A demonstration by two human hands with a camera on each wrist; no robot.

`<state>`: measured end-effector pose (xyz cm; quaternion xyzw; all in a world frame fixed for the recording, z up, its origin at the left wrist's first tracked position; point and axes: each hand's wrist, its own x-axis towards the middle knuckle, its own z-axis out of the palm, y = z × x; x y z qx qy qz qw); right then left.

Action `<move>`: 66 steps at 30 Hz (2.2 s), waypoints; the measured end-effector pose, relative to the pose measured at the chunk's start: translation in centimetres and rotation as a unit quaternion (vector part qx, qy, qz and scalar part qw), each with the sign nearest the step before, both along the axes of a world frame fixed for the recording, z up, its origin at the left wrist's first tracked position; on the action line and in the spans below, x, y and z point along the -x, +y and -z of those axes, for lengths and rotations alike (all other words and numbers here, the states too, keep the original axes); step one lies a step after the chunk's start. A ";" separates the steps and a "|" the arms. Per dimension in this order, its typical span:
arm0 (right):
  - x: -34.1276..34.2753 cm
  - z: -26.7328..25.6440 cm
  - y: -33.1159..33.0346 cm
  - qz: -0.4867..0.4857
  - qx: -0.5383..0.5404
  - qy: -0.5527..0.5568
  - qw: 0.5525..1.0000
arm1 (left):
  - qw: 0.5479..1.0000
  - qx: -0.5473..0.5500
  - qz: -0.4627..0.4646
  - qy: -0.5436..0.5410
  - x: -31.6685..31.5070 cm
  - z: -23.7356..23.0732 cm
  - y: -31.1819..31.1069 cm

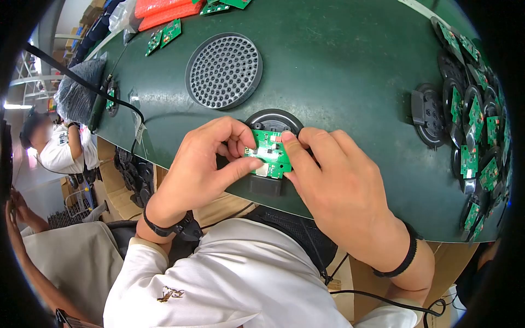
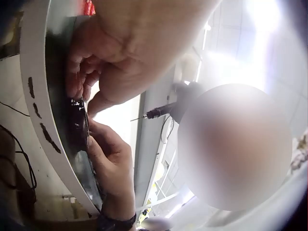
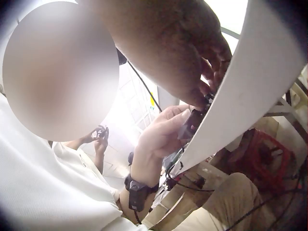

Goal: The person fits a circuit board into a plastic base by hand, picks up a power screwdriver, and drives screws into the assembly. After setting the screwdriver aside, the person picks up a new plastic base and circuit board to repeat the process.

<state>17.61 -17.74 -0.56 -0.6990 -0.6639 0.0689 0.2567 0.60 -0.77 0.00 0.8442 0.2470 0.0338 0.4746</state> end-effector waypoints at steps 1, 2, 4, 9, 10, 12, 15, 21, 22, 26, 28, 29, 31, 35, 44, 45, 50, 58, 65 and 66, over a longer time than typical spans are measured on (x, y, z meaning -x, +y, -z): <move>0.0 0.0 0.0 0.000 0.000 0.006 1.000 | 1.000 0.004 0.006 0.001 -0.1 -0.1 0.0; -0.1 -0.1 0.0 0.000 -0.001 0.012 1.000 | 1.000 0.003 0.007 0.000 -0.1 -0.1 0.0; -0.2 -0.4 0.1 0.000 0.001 0.022 1.000 | 1.000 -0.010 0.009 0.007 -0.1 0.0 0.0; -0.1 0.3 0.0 0.003 -0.002 0.018 1.000 | 1.000 -0.001 -0.014 0.013 -0.2 0.1 -0.3; 0.0 0.4 0.0 0.005 -0.002 0.003 1.000 | 1.000 0.006 -0.022 0.017 -0.2 0.1 -0.3; 0.2 0.4 0.0 0.007 -0.003 -0.013 1.000 | 1.000 0.003 -0.023 0.018 -0.2 0.1 -0.4; 0.3 0.4 0.0 0.007 0.004 -0.032 0.999 | 1.000 -0.013 -0.013 0.006 -0.2 0.1 -0.4; 0.2 0.4 0.0 -0.002 0.000 -0.026 1.000 | 0.998 -0.059 0.029 -0.010 -0.3 -0.2 -0.2; 0.2 0.4 0.0 -0.002 0.000 -0.026 1.000 | 0.998 -0.063 0.028 -0.012 -0.3 -0.1 -0.3; 0.2 0.4 0.0 -0.001 -0.002 -0.028 1.000 | 0.997 -0.073 0.030 -0.015 -0.2 -0.1 -0.4; 0.3 0.5 0.1 0.000 -0.005 -0.031 1.000 | 0.996 -0.082 0.033 -0.018 -0.3 -0.1 -0.4; 0.3 0.5 0.1 0.002 -0.007 -0.034 0.999 | 0.996 -0.082 0.032 -0.018 -0.2 -0.1 -0.4; 0.3 0.4 0.0 0.003 -0.004 -0.034 0.999 | 0.995 -0.087 0.035 -0.018 -0.2 -0.1 -0.3; 0.3 0.2 -0.1 0.000 0.001 -0.034 0.999 | 0.997 -0.061 0.033 -0.027 0.0 0.0 0.1; 0.5 0.8 -0.4 -0.011 -0.023 -0.086 0.996 | 0.999 0.045 0.030 -0.003 0.3 -0.2 0.7; 0.6 0.8 -0.5 -0.011 -0.022 -0.087 0.996 | 0.998 0.046 0.031 -0.002 0.3 -0.3 0.7; 1.0 0.9 -0.4 -0.001 -0.042 -0.120 0.992 | 0.998 0.049 0.031 -0.004 0.5 0.1 0.8; -0.2 0.2 -0.1 0.032 -0.014 0.115 0.993 | 0.998 0.032 -0.009 -0.048 0.6 0.4 0.1; -0.9 -1.0 1.5 0.075 0.073 0.186 0.977 | 0.998 0.018 0.008 -0.055 0.1 0.7 0.6; -0.8 -0.7 1.6 0.069 0.051 0.178 0.980 | 0.999 0.007 0.011 -0.052 0.0 0.7 0.6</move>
